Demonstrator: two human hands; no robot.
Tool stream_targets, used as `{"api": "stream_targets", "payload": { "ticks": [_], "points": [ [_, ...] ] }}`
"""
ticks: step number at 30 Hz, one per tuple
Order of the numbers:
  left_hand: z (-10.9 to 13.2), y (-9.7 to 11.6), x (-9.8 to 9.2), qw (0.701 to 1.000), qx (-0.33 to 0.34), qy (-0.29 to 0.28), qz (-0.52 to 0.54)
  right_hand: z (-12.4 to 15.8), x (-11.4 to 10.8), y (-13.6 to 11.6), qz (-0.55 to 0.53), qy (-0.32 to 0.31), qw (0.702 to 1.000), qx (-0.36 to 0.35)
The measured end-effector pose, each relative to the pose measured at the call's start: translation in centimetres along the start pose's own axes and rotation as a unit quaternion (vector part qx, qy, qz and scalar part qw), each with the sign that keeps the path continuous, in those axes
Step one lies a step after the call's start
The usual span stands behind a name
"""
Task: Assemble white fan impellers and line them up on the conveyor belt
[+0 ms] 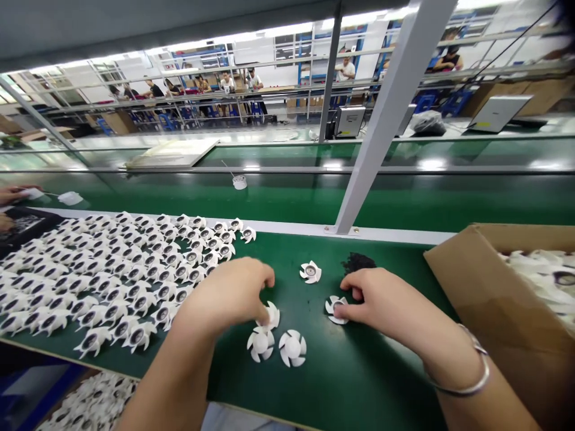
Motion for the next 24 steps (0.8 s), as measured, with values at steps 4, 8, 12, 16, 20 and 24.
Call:
{"api": "stream_targets", "payload": {
  "ticks": [4,8,12,16,20,24],
  "points": [
    [-0.2,1.3,2.6,0.992,0.031,-0.087,-0.083,0.0,1.1,-0.7,-0.015,-0.027,1.0,0.007],
    [-2.0,2.3,2.3,0.995,0.095,-0.039,-0.02,-0.1,1.0,-1.6,-0.014,-0.027,1.0,-0.003],
    [-2.9,3.2,0.6,0.989,0.124,0.078,-0.032,0.5,0.0,-4.3,0.007,0.02,0.998,-0.057],
    [-2.6,4.2,0.3,0.977,0.046,0.149,-0.142,2.1,2.9,-7.8,0.02,-0.095,0.989,-0.113],
    [-1.2,4.4,0.9,0.972,0.002,0.162,-0.172,3.0,4.3,-9.6,0.036,-0.146,0.981,-0.123],
    [1.9,3.1,1.9,0.978,0.046,0.18,-0.096,3.6,4.5,-10.2,0.041,-0.178,0.974,-0.135]
  ]
}}
Point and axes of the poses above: each hand's wrist, its own z-axis away from the middle knuckle, its own x-axis out of the palm, y = z × x, the point moved 10 cm from there along -z, towards the middle knuckle
